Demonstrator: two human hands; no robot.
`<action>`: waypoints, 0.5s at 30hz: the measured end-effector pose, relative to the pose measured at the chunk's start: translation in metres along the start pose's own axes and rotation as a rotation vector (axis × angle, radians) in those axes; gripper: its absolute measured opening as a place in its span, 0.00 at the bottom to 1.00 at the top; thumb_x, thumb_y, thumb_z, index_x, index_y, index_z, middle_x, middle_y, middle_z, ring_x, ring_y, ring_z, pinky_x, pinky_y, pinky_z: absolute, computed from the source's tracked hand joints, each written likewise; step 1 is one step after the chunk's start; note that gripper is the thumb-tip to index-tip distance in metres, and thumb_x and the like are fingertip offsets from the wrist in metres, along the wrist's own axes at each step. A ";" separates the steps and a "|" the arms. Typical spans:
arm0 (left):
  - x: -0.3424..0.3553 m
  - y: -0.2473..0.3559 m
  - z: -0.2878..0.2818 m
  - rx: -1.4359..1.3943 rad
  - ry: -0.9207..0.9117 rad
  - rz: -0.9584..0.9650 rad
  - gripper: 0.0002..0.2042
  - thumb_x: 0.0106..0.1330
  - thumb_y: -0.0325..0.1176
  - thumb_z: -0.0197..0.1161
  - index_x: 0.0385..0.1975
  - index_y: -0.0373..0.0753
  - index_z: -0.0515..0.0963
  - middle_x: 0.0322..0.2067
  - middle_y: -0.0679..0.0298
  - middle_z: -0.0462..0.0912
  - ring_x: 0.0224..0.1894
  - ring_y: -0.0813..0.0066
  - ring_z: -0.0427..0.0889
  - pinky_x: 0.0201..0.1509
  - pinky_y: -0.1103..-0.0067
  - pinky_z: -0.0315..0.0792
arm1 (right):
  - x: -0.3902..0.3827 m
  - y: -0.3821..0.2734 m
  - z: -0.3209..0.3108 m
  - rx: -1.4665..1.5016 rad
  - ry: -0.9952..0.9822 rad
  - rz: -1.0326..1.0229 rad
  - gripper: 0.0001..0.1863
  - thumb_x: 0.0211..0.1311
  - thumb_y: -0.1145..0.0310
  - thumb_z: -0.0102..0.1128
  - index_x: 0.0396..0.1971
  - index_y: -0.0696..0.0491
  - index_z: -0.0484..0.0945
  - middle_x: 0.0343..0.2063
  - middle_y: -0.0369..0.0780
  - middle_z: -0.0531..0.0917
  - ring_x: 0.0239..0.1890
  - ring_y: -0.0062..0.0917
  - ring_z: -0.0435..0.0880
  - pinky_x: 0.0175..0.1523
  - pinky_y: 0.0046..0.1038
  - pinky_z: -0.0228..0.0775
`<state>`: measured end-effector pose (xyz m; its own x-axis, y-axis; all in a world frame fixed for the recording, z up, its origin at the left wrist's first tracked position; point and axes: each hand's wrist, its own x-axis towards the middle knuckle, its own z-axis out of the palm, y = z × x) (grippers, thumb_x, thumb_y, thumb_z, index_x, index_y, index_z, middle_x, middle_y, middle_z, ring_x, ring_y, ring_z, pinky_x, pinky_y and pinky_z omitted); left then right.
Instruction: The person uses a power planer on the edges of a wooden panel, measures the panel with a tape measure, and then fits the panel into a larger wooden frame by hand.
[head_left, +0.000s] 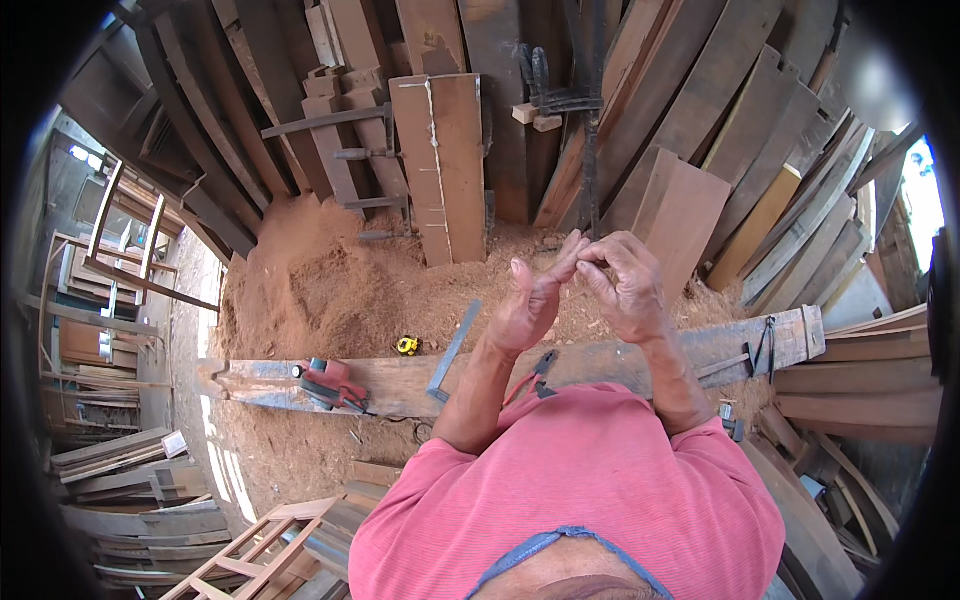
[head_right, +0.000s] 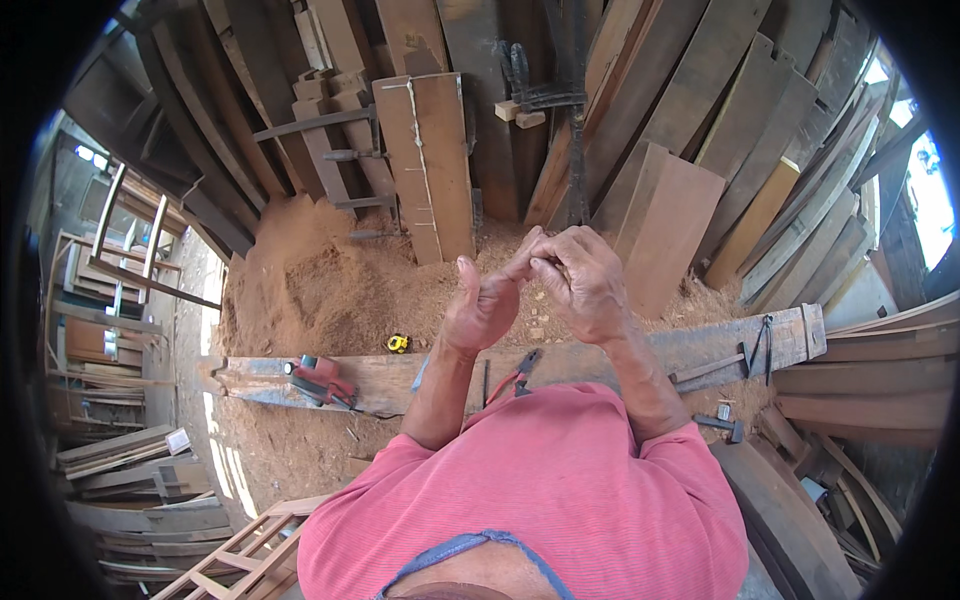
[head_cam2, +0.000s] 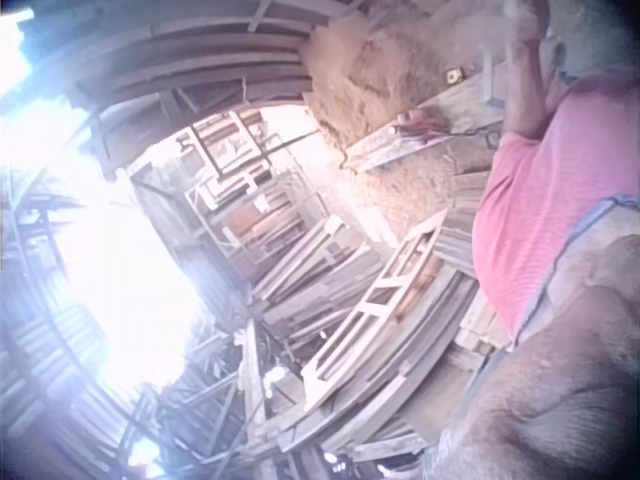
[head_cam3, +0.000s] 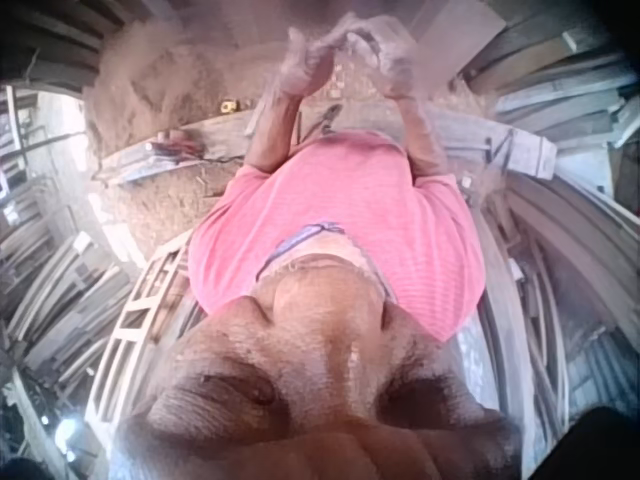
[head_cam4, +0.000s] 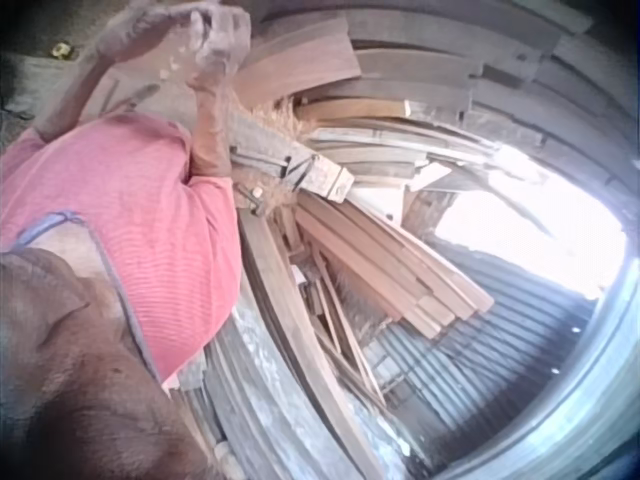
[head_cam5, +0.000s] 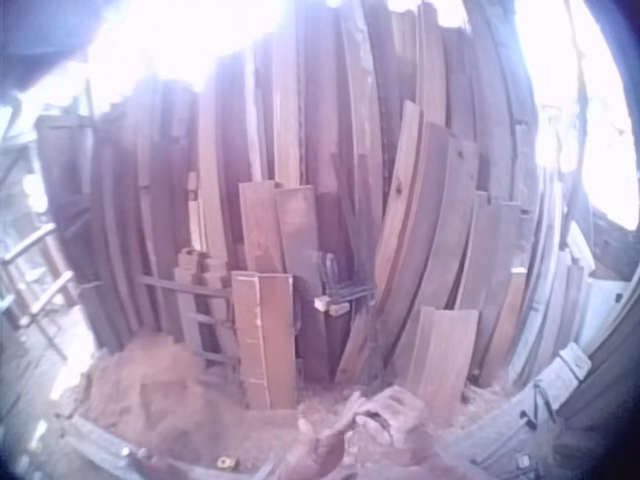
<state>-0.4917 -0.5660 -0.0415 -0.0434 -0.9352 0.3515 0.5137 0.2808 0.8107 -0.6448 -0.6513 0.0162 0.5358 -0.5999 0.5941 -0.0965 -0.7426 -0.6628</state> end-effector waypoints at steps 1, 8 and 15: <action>-0.002 0.003 -0.001 0.069 0.005 0.007 0.41 0.77 0.62 0.18 0.71 0.34 0.62 0.76 0.52 0.51 0.80 0.61 0.34 0.80 0.63 0.26 | 0.002 -0.002 0.001 -0.009 -0.026 0.012 0.07 0.57 0.77 0.66 0.35 0.54 0.79 0.30 0.41 0.80 0.35 0.36 0.80 0.40 0.36 0.72; -0.010 0.002 -0.013 0.203 0.018 0.019 0.39 0.78 0.60 0.18 0.72 0.33 0.61 0.77 0.54 0.50 0.80 0.61 0.35 0.81 0.63 0.27 | 0.007 -0.002 0.014 -0.056 -0.120 0.034 0.04 0.61 0.74 0.59 0.31 0.56 0.72 0.28 0.42 0.76 0.32 0.40 0.77 0.38 0.39 0.69; -0.003 0.003 -0.012 -0.050 0.052 -0.006 0.42 0.77 0.61 0.16 0.67 0.33 0.68 0.74 0.52 0.56 0.80 0.60 0.39 0.80 0.63 0.25 | -0.004 0.030 0.012 0.130 -0.056 0.248 0.08 0.67 0.73 0.55 0.27 0.57 0.71 0.27 0.42 0.75 0.29 0.36 0.75 0.35 0.36 0.67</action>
<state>-0.4795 -0.5647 -0.0462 -0.0033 -0.9471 0.3208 0.5561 0.2649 0.7878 -0.6395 -0.6672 -0.0113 0.5548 -0.7385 0.3832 -0.1235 -0.5286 -0.8398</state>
